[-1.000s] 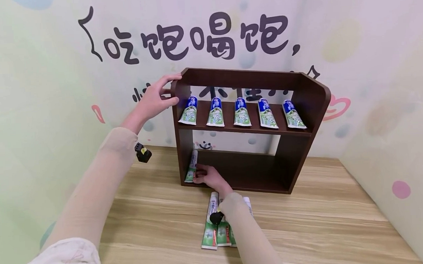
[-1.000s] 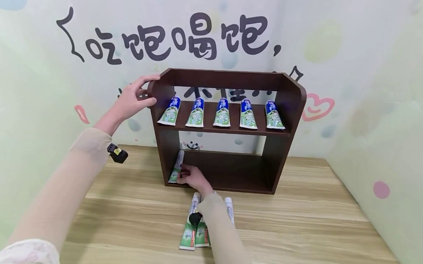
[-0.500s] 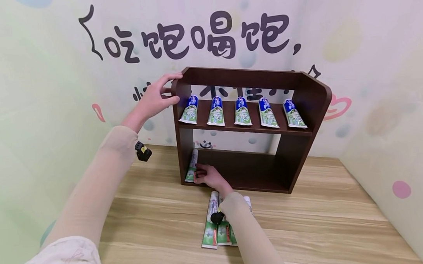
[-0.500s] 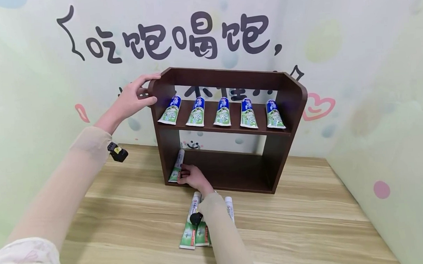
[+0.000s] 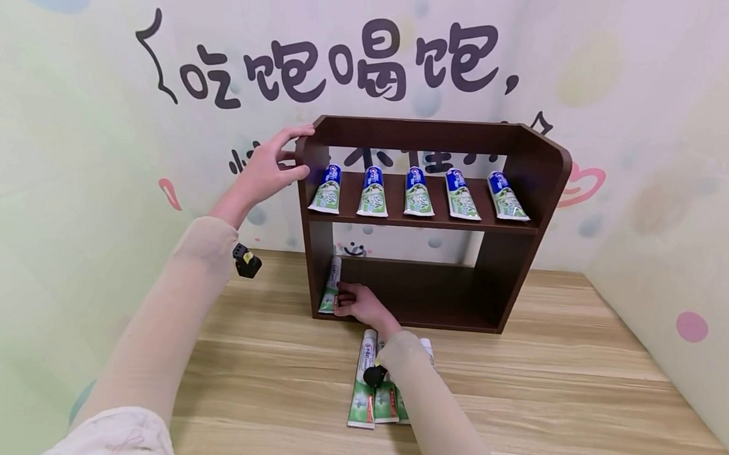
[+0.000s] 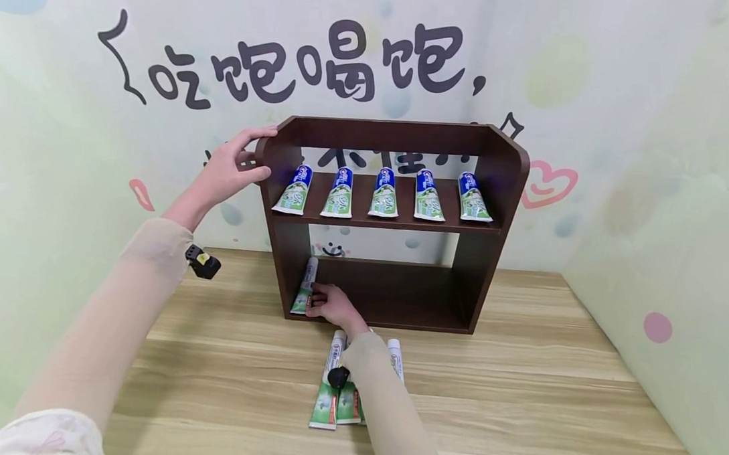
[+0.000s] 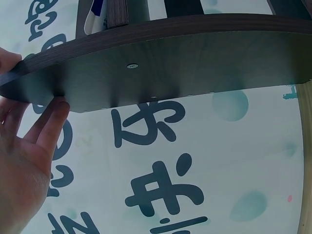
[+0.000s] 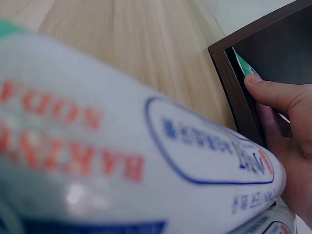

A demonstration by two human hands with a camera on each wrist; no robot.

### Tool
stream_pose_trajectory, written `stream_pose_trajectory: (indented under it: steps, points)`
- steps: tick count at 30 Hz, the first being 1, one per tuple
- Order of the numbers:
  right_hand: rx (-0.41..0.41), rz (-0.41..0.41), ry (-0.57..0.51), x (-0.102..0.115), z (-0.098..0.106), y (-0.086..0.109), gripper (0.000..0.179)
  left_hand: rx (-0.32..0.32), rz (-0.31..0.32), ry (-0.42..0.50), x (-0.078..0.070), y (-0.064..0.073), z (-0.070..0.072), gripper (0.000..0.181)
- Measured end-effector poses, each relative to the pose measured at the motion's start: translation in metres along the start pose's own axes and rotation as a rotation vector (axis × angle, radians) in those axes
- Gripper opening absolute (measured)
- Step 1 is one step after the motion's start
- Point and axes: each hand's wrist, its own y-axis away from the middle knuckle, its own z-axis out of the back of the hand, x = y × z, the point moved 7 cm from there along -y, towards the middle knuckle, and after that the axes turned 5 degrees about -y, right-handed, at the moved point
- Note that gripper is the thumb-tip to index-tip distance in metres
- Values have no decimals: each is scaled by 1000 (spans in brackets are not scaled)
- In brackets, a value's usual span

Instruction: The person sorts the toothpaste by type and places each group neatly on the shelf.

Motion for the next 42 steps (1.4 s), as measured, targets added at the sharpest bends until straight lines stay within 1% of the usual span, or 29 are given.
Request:
stream_pose_trajectory:
  steps: [13, 25, 27, 33, 36, 37, 42]
  points:
    - [-8, -4, 6, -1, 1, 1, 66, -14, -17, 4, 0, 0, -1, 58]
    - [-5, -4, -4, -1, -1, 0, 66, -13, -10, 8, 0, 1, -2, 58]
    - [-5, 0, -5, -1, -1, 1, 66, -10, -3, 9, -5, 3, -1, 58]
    - [-5, 15, -17, 5, -1, 4, 66, 9, 14, 8, -32, 16, 3, 57]
    - [-7, 8, -11, 5, -1, 4, 66, 12, 11, 16, -35, 17, 4, 57]
    - [-9, 8, -9, 2, -1, 2, 66, 12, 11, 16, -35, 18, 4, 57]
    - [-10, 6, -5, 0, 0, 1, 66, 9, 8, 10, -36, 17, 4, 56]
